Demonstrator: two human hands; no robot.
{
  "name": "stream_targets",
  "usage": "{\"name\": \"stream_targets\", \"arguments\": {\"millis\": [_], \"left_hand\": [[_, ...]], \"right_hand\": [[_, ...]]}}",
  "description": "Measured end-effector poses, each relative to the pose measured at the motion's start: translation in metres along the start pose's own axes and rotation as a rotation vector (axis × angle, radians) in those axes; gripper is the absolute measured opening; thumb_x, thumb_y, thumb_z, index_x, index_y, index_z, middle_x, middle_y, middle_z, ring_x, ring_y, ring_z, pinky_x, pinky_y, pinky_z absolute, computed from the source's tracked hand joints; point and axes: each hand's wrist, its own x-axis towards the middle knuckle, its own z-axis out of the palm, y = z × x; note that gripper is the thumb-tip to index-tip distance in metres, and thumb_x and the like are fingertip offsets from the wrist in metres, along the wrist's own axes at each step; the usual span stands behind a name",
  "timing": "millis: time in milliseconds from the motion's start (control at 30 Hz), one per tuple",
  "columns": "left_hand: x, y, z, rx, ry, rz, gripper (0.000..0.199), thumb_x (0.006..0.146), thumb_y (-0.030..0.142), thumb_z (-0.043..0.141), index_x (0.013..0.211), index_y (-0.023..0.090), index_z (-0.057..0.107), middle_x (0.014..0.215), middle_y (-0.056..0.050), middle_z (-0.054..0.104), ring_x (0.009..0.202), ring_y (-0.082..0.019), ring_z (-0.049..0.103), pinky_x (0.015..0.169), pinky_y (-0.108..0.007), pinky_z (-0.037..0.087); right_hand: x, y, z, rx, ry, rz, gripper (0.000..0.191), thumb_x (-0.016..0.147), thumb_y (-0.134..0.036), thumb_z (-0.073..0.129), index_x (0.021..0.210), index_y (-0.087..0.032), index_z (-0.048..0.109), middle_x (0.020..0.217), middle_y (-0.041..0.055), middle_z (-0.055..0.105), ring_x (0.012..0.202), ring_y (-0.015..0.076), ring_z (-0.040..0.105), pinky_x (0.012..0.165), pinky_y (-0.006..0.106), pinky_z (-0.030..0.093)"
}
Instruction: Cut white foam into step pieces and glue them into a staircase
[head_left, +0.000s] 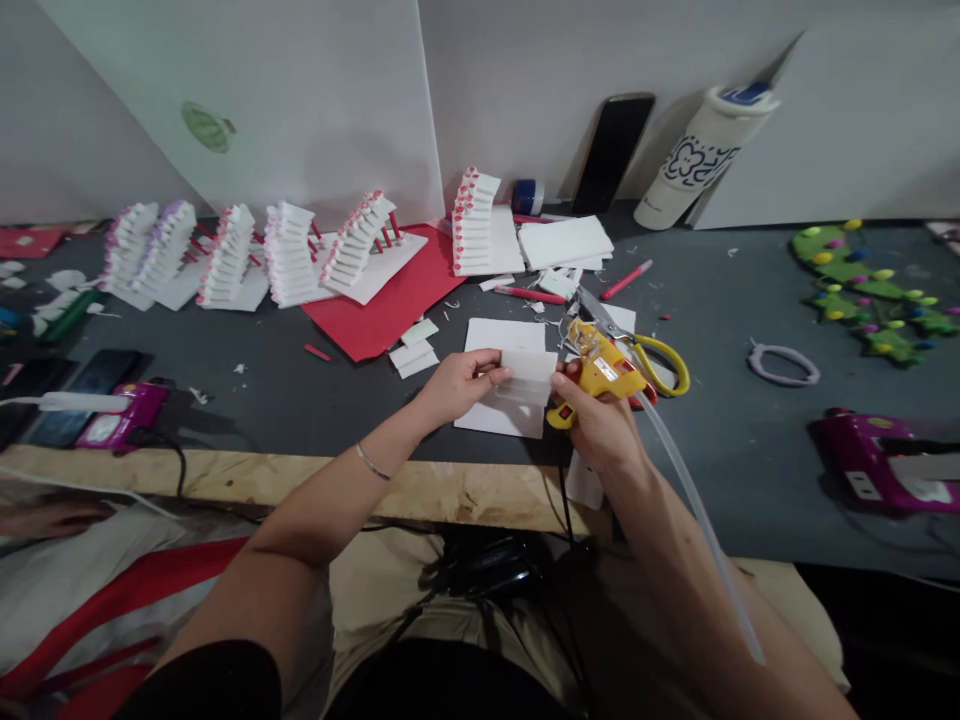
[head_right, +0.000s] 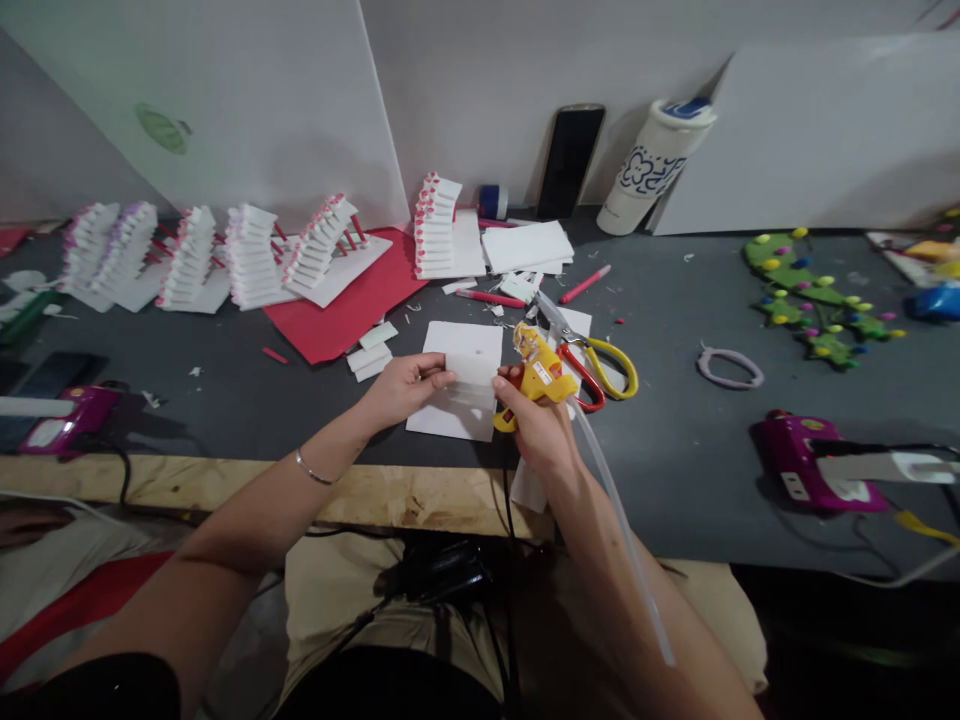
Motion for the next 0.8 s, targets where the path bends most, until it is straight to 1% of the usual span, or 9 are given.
{"name": "stream_targets", "arguments": {"millis": [100,200,267,333,433,600,700,800], "left_hand": [[0.0012,-0.0004,-0.0012,-0.038,0.026,-0.039,0.03,0.079,0.042,0.066,0.083,0.013,0.07,0.083,-0.004,0.07,0.077,-0.016,0.062,0.069,-0.024,0.045],[0.0041,-0.004,-0.0052,-0.106,0.099,-0.11,0.032,0.074,0.045,0.069,0.079,0.013,0.067,0.076,-0.002,0.068,0.073,-0.015,0.061,0.067,-0.025,0.044],[0.0059,-0.0064,-0.0079,-0.142,0.156,-0.147,0.032,0.073,0.044,0.071,0.079,0.013,0.066,0.073,-0.002,0.066,0.071,-0.014,0.059,0.067,-0.025,0.044],[0.0063,-0.007,-0.009,-0.151,0.184,-0.156,0.031,0.072,0.042,0.07,0.079,0.013,0.065,0.072,-0.002,0.065,0.07,-0.013,0.058,0.067,-0.025,0.043],[0.004,-0.0042,-0.0063,-0.131,0.163,-0.133,0.028,0.073,0.041,0.07,0.08,0.014,0.063,0.073,0.0,0.064,0.068,-0.012,0.057,0.066,-0.024,0.042],[-0.0002,0.0003,0.0006,-0.106,0.083,-0.094,0.031,0.074,0.041,0.07,0.089,0.016,0.06,0.073,0.001,0.063,0.069,-0.012,0.056,0.065,-0.023,0.041],[-0.0001,0.0001,0.0006,-0.093,0.095,-0.08,0.031,0.075,0.043,0.069,0.086,0.016,0.06,0.075,0.001,0.062,0.07,-0.012,0.055,0.066,-0.024,0.042],[0.0002,-0.0011,-0.0006,-0.094,0.113,-0.081,0.031,0.075,0.045,0.07,0.08,0.016,0.059,0.073,0.002,0.06,0.068,-0.011,0.054,0.065,-0.023,0.042]], "right_hand": [[-0.0001,0.0004,0.0008,0.001,0.011,-0.002,0.037,0.058,-0.037,0.089,0.078,-0.023,0.061,0.082,-0.0048,0.067,0.073,0.0118,0.064,0.073,0.028,0.055],[-0.0015,-0.0012,0.002,0.003,-0.007,0.017,0.036,0.061,-0.042,0.088,0.076,-0.023,0.061,0.083,-0.0032,0.067,0.08,0.0145,0.068,0.077,0.032,0.057],[-0.0029,-0.0024,0.0029,0.013,-0.033,0.031,0.036,0.06,-0.041,0.088,0.076,-0.024,0.061,0.086,-0.0024,0.068,0.086,0.0166,0.069,0.081,0.034,0.058],[-0.0041,-0.0023,0.0036,0.007,-0.04,0.036,0.038,0.057,-0.038,0.09,0.077,-0.024,0.062,0.088,-0.0025,0.068,0.087,0.017,0.069,0.083,0.035,0.057],[-0.0042,0.0012,0.0034,-0.055,-0.029,0.011,0.038,0.055,-0.035,0.09,0.079,-0.024,0.063,0.089,-0.0024,0.068,0.085,0.0158,0.066,0.081,0.033,0.055],[-0.0019,0.0057,0.0012,-0.117,0.009,-0.048,0.033,0.06,-0.037,0.086,0.079,-0.024,0.062,0.082,-0.0032,0.065,0.075,0.0151,0.063,0.074,0.031,0.053],[-0.0028,0.0044,-0.0001,-0.148,0.006,-0.064,0.031,0.061,-0.035,0.086,0.078,-0.024,0.062,0.082,-0.0033,0.065,0.076,0.0156,0.062,0.075,0.032,0.052],[-0.0048,0.0034,-0.0023,-0.236,-0.046,-0.089,0.028,0.066,-0.036,0.083,0.082,-0.023,0.063,0.085,-0.0019,0.065,0.081,0.0173,0.062,0.081,0.035,0.051]]}}
